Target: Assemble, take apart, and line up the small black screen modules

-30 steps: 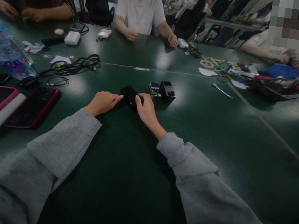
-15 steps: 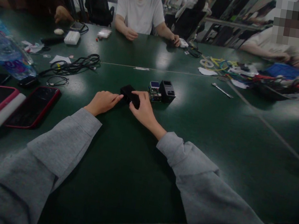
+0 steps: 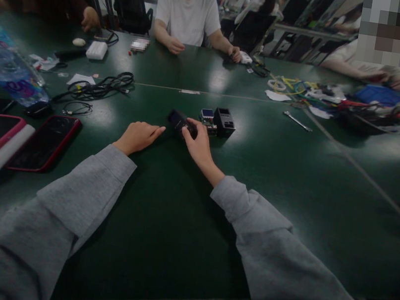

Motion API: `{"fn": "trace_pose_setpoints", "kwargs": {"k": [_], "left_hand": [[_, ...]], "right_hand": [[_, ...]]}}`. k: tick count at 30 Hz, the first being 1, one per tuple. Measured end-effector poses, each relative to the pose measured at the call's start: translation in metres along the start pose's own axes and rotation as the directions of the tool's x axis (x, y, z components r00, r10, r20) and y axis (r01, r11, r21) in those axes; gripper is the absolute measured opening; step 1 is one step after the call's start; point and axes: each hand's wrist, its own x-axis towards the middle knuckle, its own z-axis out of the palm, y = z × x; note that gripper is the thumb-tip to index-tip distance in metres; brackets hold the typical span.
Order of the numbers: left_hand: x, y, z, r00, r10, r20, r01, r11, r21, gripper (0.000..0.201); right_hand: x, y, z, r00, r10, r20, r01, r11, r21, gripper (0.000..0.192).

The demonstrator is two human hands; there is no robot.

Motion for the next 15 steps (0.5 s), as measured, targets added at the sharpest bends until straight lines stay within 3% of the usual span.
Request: {"fn": "trace_pose_setpoints", "kwargs": {"k": [8,15], "left_hand": [[-0.0005,0.0013,-0.0016,1.0,-0.003,-0.001,0.003,1.0,0.006,0.078],[-0.0004,0.0017,-0.0015,1.0,0.0,-0.002,0.0,0.999,0.034,0.077]], "right_hand": [[0.0036,0.0052,0.0032,0.995,0.046,-0.083,-0.043,0.998,0.041,0.033],[0.0033,0.0037,0.0036,0.994,0.061,-0.086,-0.057,0.998,0.04,0.03]]}}
